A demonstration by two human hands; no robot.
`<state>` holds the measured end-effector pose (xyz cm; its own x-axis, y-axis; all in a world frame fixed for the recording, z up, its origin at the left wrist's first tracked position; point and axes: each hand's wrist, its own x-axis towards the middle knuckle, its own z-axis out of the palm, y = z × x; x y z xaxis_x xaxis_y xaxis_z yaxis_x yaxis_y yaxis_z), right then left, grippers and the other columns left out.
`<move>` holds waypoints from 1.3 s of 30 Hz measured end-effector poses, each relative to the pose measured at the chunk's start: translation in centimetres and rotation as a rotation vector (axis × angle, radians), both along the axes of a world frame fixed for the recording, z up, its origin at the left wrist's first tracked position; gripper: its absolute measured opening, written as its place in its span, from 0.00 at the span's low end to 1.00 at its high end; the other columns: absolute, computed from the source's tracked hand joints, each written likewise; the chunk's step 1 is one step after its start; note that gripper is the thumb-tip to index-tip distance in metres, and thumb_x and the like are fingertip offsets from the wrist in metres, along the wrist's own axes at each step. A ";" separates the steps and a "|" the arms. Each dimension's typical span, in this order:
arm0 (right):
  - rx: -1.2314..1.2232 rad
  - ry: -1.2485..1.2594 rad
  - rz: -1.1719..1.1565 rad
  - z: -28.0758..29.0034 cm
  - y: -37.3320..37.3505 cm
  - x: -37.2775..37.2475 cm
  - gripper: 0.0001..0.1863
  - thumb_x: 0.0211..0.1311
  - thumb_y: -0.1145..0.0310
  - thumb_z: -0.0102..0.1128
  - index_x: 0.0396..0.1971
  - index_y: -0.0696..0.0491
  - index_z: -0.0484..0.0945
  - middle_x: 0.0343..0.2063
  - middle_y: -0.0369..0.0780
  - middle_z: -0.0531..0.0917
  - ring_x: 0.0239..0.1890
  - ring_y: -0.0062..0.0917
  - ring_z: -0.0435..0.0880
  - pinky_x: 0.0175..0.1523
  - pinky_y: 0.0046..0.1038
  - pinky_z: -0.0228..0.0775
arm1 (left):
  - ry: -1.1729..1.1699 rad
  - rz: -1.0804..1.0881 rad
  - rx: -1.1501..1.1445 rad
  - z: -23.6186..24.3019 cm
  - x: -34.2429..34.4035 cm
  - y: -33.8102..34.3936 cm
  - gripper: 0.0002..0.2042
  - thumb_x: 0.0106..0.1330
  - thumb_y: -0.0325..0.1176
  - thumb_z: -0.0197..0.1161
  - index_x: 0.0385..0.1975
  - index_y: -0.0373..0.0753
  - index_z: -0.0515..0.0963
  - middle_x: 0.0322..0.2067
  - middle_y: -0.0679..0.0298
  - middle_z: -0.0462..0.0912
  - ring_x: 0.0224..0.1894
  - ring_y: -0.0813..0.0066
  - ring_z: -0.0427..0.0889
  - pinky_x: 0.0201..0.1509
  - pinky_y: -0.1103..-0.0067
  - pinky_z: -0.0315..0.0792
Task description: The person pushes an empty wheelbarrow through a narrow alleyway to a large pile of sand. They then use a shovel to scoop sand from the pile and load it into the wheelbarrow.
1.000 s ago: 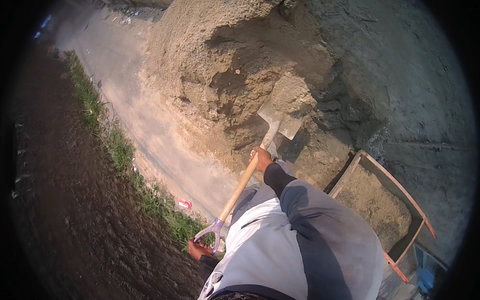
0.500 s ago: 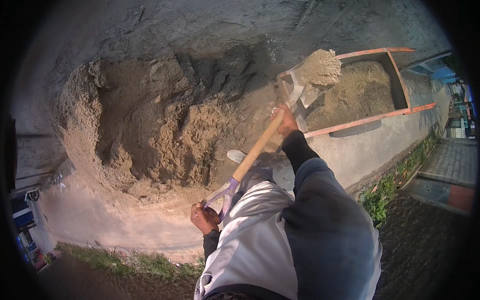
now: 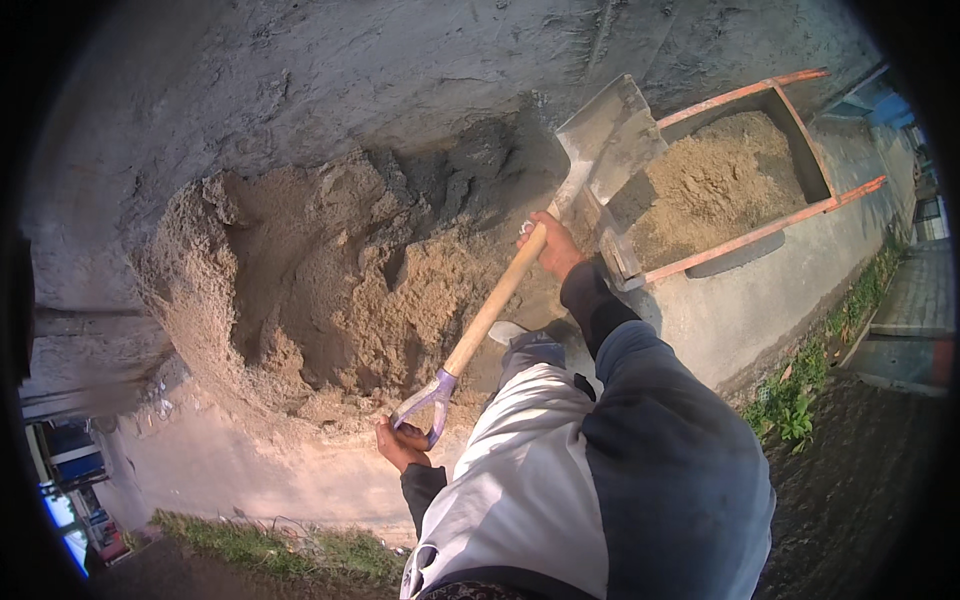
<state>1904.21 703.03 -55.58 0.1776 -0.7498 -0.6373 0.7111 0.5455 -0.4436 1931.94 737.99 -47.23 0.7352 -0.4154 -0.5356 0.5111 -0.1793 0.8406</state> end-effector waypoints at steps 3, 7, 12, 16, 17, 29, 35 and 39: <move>0.110 0.031 0.215 -5.1 4.6 6.8 0.11 0.59 0.66 0.61 0.35 0.52 0.68 0.21 0.37 0.71 0.23 0.29 0.73 0.34 0.38 0.74 | 0.289 0.337 0.101 -3.9 1.7 9.6 0.17 0.67 0.47 0.54 0.20 0.46 0.64 0.11 0.70 0.61 0.12 0.78 0.59 0.16 0.78 0.54; 0.186 0.170 0.545 -5.8 12.6 16.7 0.09 0.60 0.68 0.59 0.35 0.52 0.68 0.20 0.37 0.71 0.22 0.29 0.73 0.31 0.38 0.74 | 0.488 0.599 0.096 -4.7 -0.7 22.6 0.19 0.66 0.51 0.54 0.17 0.48 0.63 0.10 0.72 0.61 0.11 0.76 0.58 0.16 0.77 0.54; 0.211 0.313 0.967 -6.5 22.3 26.5 0.09 0.61 0.69 0.57 0.35 0.55 0.67 0.19 0.37 0.70 0.20 0.29 0.72 0.28 0.38 0.73 | 0.525 0.973 0.145 -3.4 -10.1 31.3 0.22 0.63 0.55 0.54 0.14 0.49 0.61 0.09 0.72 0.58 0.11 0.75 0.57 0.16 0.76 0.54; 0.232 0.382 1.300 -8.2 31.9 31.1 0.09 0.61 0.71 0.56 0.35 0.57 0.66 0.18 0.39 0.70 0.18 0.30 0.72 0.27 0.39 0.72 | 0.562 1.318 0.196 -1.5 -19.9 34.2 0.21 0.63 0.55 0.54 0.16 0.49 0.62 0.11 0.73 0.59 0.13 0.77 0.57 0.19 0.76 0.52; 0.267 0.386 1.355 -9.0 34.4 31.5 0.09 0.61 0.71 0.56 0.35 0.57 0.66 0.19 0.39 0.70 0.18 0.30 0.72 0.26 0.39 0.72 | 0.555 1.393 0.225 -0.7 -22.2 34.5 0.21 0.63 0.55 0.54 0.16 0.50 0.62 0.11 0.73 0.59 0.14 0.78 0.56 0.20 0.76 0.52; 0.208 0.239 1.540 -1.8 29.8 49.4 0.11 0.59 0.71 0.55 0.37 0.53 0.63 0.18 0.37 0.70 0.17 0.27 0.71 0.24 0.35 0.70 | 0.406 1.653 0.189 8.5 -10.1 19.7 0.21 0.62 0.56 0.54 0.16 0.49 0.63 0.09 0.73 0.56 0.10 0.78 0.55 0.14 0.77 0.53; -0.131 0.340 1.425 -1.1 14.0 63.4 0.10 0.64 0.68 0.52 0.38 0.56 0.63 0.20 0.37 0.70 0.19 0.26 0.70 0.26 0.33 0.68 | 0.515 1.445 -0.188 -0.3 4.3 9.8 0.19 0.64 0.49 0.53 0.14 0.47 0.63 0.08 0.70 0.58 0.10 0.76 0.56 0.17 0.77 0.54; -0.124 0.361 1.422 -3.2 14.2 62.9 0.12 0.66 0.68 0.53 0.43 0.58 0.65 0.22 0.37 0.70 0.19 0.24 0.69 0.25 0.34 0.70 | 0.481 1.461 -0.120 -2.8 4.5 10.3 0.19 0.63 0.49 0.54 0.14 0.46 0.62 0.08 0.70 0.58 0.10 0.76 0.56 0.16 0.77 0.53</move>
<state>1967.15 717.19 -58.82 0.6443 -0.1368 -0.7525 -0.5357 0.6215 -0.5716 1936.39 748.34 -50.07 0.2990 0.4324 -0.8507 0.3929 0.7566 0.5227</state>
